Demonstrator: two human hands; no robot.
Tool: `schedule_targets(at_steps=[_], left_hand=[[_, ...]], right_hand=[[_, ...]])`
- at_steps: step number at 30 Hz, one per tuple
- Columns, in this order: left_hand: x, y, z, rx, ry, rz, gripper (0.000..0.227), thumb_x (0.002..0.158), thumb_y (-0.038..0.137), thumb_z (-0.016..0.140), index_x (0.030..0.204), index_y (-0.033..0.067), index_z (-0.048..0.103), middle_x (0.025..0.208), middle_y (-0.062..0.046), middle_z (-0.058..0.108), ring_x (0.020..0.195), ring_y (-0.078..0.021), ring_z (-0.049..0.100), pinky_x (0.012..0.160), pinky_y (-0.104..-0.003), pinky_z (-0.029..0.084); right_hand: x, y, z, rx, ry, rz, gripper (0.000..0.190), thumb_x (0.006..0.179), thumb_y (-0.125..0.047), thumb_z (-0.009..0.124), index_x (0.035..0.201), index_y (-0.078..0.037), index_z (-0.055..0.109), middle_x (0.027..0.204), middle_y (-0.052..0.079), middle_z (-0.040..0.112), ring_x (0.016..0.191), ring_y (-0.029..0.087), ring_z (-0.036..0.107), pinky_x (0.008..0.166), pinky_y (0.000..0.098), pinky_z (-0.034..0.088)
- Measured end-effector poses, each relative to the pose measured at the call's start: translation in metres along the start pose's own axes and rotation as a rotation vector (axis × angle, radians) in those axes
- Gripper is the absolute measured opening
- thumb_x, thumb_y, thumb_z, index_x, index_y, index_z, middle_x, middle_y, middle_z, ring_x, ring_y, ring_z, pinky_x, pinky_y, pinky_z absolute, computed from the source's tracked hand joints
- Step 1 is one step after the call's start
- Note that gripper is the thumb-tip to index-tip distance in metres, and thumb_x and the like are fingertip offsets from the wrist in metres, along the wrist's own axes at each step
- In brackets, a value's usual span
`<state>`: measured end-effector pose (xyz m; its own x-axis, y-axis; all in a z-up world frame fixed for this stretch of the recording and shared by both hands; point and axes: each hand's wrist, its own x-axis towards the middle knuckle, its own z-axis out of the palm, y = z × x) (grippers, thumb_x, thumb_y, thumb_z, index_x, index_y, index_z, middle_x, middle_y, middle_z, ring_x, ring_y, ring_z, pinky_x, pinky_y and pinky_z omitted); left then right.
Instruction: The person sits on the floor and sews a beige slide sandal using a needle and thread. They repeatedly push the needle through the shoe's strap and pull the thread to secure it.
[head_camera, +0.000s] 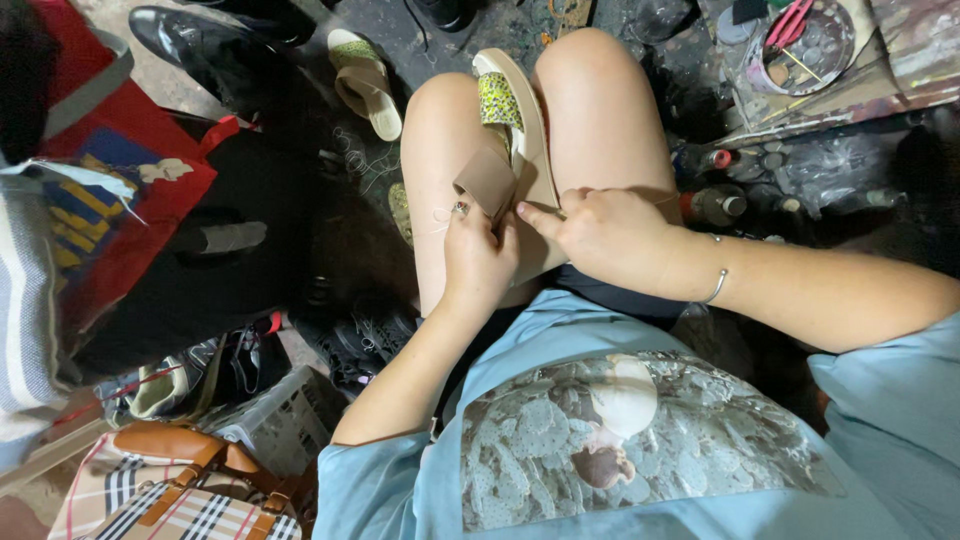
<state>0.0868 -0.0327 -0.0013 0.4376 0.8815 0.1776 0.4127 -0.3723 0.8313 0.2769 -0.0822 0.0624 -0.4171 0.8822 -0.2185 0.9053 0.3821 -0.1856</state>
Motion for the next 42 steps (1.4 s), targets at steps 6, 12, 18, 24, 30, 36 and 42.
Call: schedule_targets(at_steps=[6,12,18,24,30,36,42], left_hand=[[0.007,0.013,-0.036,0.018,-0.161,-0.088,0.027,0.089,0.017,0.074,0.109,0.0009,0.068,0.094,-0.022,0.066,0.086,-0.0409,0.065,0.076,-0.046,0.053],[-0.008,-0.028,-0.119,0.085,-0.133,-0.180,0.018,0.096,0.021,0.074,0.108,0.0077,0.078,0.093,-0.015,0.072,0.090,-0.0308,0.071,0.081,-0.043,0.055],[-0.022,-0.054,-0.148,0.918,0.449,-0.051,0.020,0.081,0.012,0.075,0.100,0.0077,0.073,0.101,-0.015,0.070,0.091,-0.0336,0.066,0.075,-0.044,0.052],[-0.025,-0.021,-0.058,0.269,0.041,0.318,0.025,0.079,0.005,0.070,0.104,0.0077,0.075,0.101,-0.008,0.066,0.097,-0.0329,0.061,0.085,-0.043,0.050],[-0.008,-0.014,-0.050,0.345,-0.004,0.323,0.012,0.083,0.009,0.074,0.094,0.0074,0.070,0.105,-0.011,0.061,0.099,-0.0343,0.057,0.089,-0.044,0.046],[-0.011,-0.045,-0.075,-0.956,-0.409,-0.135,0.007,0.100,0.011,0.067,0.097,0.0040,0.066,0.127,-0.006,0.062,0.118,-0.0193,0.057,0.106,-0.033,0.045],[-0.010,-0.053,-0.027,-0.740,-0.154,-0.513,0.007,0.102,0.007,0.068,0.104,0.0008,0.071,0.086,-0.006,0.064,0.075,-0.0178,0.054,0.068,-0.032,0.046]], right_hand=[[0.003,0.011,-0.009,0.223,0.022,-0.040,0.065,0.069,-0.023,0.076,0.131,-0.012,0.060,0.082,0.016,0.064,0.074,0.035,0.069,0.069,0.0445,0.058],[0.020,0.020,0.006,0.415,0.127,-0.022,0.030,0.077,-0.011,0.067,0.105,-0.004,0.058,0.086,0.018,0.066,0.083,0.042,0.069,0.071,0.0504,0.056],[0.038,0.009,0.012,0.315,0.024,0.197,0.013,0.096,-0.018,0.061,0.103,-0.007,0.059,0.074,0.017,0.065,0.072,0.039,0.069,0.065,0.0495,0.056],[0.017,-0.002,0.015,-0.104,0.414,-0.110,0.008,0.083,-0.008,0.064,0.090,-0.011,0.061,0.072,0.004,0.060,0.068,0.022,0.066,0.059,0.0357,0.056],[0.016,0.003,0.025,-0.083,0.427,-0.102,0.008,0.084,-0.009,0.064,0.089,-0.010,0.058,0.072,0.003,0.059,0.070,0.021,0.066,0.063,0.0348,0.055],[0.020,0.008,0.027,-0.004,0.359,-0.074,0.011,0.083,-0.009,0.066,0.088,-0.010,0.056,0.072,0.005,0.062,0.070,0.023,0.067,0.062,0.0377,0.055],[0.020,0.007,0.026,0.002,0.371,-0.059,0.011,0.083,-0.009,0.066,0.086,-0.010,0.055,0.072,0.005,0.062,0.069,0.024,0.067,0.061,0.0380,0.055]])
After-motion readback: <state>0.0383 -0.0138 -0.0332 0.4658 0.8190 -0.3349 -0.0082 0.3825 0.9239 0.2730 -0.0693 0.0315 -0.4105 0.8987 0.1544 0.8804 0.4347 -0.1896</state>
